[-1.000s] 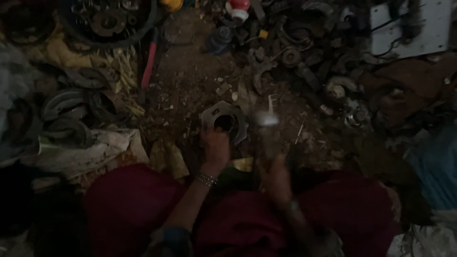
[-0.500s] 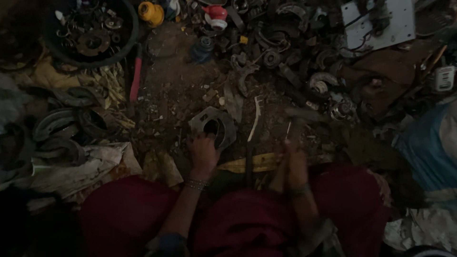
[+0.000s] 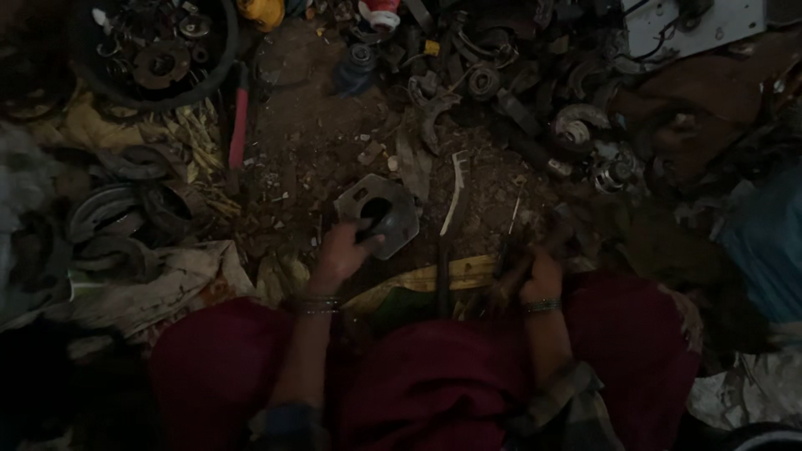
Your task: The person sits on the floor and repeatedly strikes a metal part with a hammer. They hold the part steady with one hand while striking it with the other, occasionally repositioning the part.
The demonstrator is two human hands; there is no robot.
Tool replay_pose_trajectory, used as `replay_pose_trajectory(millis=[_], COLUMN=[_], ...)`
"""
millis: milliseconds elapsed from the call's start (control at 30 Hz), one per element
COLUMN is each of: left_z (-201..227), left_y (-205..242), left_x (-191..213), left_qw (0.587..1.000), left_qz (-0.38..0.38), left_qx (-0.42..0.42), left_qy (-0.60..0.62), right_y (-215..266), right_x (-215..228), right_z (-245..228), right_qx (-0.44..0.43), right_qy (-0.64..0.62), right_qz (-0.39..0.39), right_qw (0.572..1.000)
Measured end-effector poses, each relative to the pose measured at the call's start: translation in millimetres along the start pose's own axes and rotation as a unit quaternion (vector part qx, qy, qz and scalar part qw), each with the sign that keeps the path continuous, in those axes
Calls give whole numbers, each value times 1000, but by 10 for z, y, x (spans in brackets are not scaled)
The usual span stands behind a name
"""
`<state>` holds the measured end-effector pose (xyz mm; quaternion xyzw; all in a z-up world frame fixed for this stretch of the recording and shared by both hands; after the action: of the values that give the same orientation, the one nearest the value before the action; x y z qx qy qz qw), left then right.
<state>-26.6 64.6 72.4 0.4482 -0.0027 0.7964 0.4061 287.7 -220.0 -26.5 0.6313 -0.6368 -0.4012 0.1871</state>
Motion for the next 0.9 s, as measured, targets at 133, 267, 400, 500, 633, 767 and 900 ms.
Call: replay_pose_trajectory(millis=[133, 267, 400, 500, 633, 767, 900], left_z=[-15, 51, 56, -29, -207, -424, -417], left_y=[25, 47, 52, 1, -133, -253, -268], left_x=[115, 182, 158, 75, -120, -354, -346], left_qw=[992, 985, 991, 999, 993, 984, 969], left_qz=[-78, -51, -22, 4, 113, 137, 171], left_qx=[8, 21, 36, 34, -38, -23, -50], left_qy=[100, 162, 130, 40, -29, -111, -172], right_y=[14, -75, 138, 453, 860, 1118, 1071], right_x=[-61, -105, -162, -286, -438, -495, -530], right_z=[32, 132, 285, 360, 607, 870, 872], right_qx=[196, 442, 473, 448, 299, 249, 257], right_qy=[70, 546, 682, 668, 645, 774, 752], right_qz=[-83, -75, -133, -163, -253, -273, -283], right_qw=[975, 708, 541, 572, 656, 515, 537])
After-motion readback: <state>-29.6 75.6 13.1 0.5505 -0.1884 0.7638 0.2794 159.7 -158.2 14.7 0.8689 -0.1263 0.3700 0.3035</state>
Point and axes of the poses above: each hand's wrist, its own y-axis away from the middle knuckle, its own x-axis out of the back of the hand, z = x × y, the point moved 2 cm from there along -y, towards the middle knuckle, and after that the axes turned 15 degrees about -y, right-handed, at the moved point
